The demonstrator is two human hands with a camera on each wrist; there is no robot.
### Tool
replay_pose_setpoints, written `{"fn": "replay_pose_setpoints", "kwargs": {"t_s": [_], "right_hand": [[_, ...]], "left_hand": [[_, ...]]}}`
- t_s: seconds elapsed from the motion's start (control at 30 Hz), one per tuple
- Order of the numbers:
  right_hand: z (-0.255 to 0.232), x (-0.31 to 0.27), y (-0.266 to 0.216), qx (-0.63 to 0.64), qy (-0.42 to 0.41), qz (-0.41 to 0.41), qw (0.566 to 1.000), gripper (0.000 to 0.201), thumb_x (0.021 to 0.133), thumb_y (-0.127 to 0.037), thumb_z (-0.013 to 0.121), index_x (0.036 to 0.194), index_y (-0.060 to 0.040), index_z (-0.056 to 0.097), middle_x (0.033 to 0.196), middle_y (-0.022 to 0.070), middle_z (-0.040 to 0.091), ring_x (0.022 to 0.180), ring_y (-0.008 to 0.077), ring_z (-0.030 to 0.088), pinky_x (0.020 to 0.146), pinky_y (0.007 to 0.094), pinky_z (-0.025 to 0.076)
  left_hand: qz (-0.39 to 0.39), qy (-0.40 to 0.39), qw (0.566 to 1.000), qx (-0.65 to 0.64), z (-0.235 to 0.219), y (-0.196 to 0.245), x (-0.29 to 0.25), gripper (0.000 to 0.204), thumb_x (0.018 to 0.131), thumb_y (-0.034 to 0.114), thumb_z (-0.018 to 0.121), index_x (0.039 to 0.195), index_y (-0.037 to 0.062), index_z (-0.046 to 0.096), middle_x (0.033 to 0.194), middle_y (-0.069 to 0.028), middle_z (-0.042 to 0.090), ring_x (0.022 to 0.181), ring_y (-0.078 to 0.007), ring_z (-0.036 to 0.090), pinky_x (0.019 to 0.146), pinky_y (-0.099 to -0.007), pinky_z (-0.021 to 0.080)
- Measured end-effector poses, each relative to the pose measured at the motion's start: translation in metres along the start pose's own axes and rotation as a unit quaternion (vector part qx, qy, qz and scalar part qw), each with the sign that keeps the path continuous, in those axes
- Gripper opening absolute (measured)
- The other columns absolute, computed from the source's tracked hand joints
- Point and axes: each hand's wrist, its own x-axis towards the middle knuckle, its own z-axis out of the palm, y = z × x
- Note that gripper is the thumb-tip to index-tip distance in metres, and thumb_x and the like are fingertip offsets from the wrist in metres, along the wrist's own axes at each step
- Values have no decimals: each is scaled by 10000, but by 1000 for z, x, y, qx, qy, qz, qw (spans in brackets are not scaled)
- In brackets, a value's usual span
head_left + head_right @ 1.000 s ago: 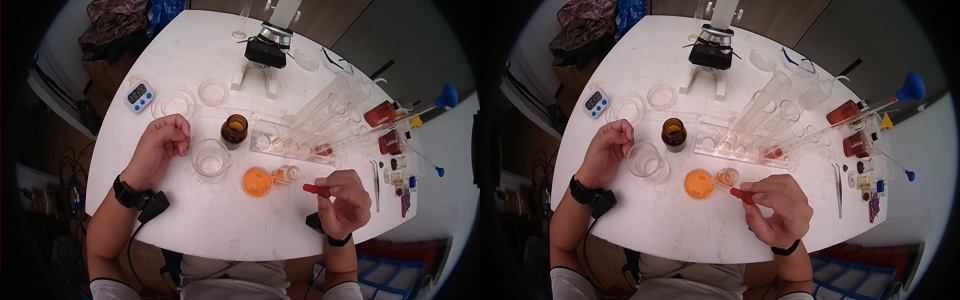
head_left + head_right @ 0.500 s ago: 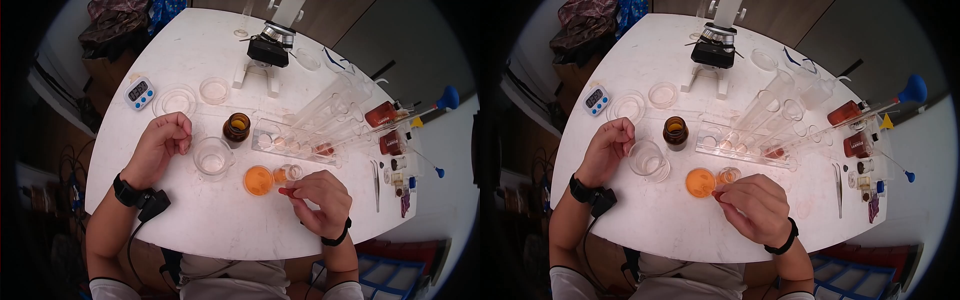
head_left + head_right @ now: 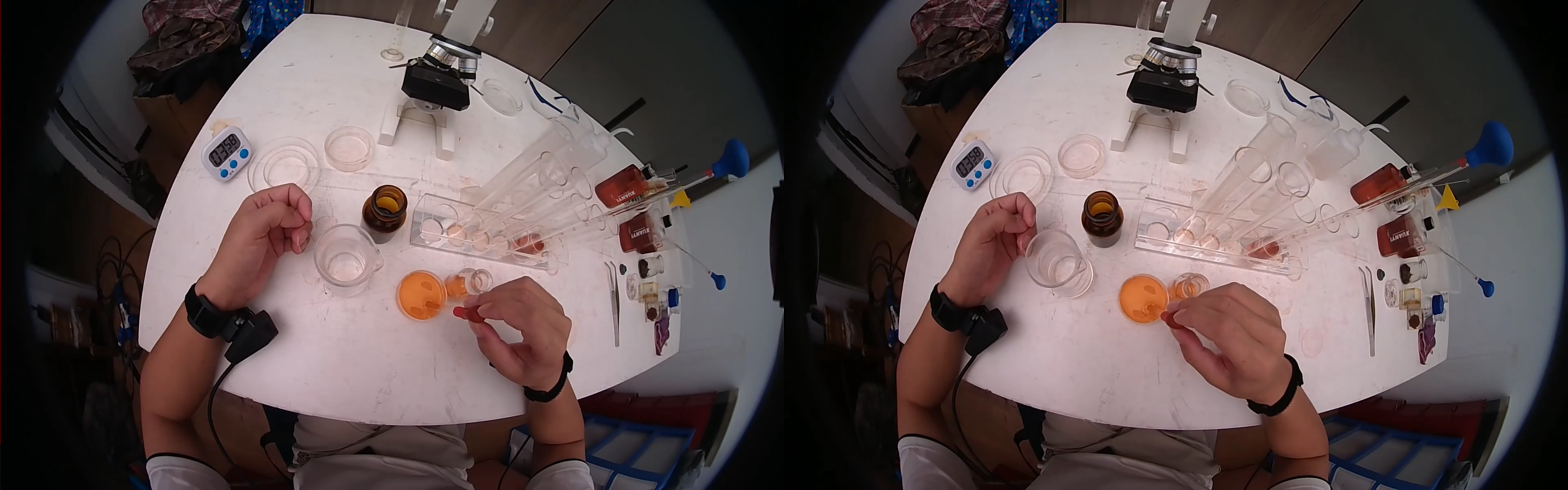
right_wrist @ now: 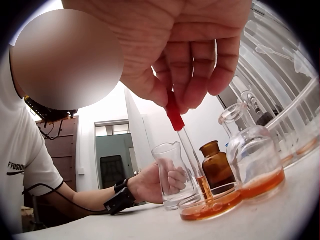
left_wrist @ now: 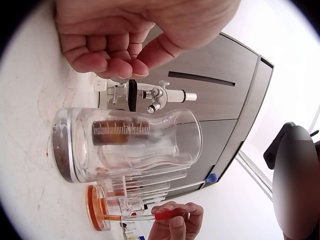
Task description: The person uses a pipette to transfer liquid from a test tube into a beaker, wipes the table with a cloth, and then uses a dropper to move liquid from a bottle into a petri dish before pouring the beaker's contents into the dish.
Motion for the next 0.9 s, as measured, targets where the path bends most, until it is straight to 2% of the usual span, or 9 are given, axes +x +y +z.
{"fn": "replay_pose_setpoints", "kwargs": {"t_s": [0.33, 0.9], "right_hand": [[0, -2, 3, 10, -10, 0, 1000, 280, 711, 120, 681, 944, -8, 593, 891, 148, 708, 764, 222, 682, 621, 290, 565], [1, -5, 5, 17, -12, 16, 1000, 347, 698, 135, 684, 983, -23, 564, 934, 173, 693, 764, 215, 685, 626, 283, 566]], "left_hand": [[-1, 3, 1000, -3, 0, 1, 0, 84, 824, 105, 501, 812, 46, 561, 637, -4, 526, 585, -81, 480, 588, -213, 391], [0, 4, 1000, -6, 0, 0, 0, 79, 822, 93, 500, 807, 47, 563, 634, -4, 532, 574, -75, 482, 573, -209, 389]]}}
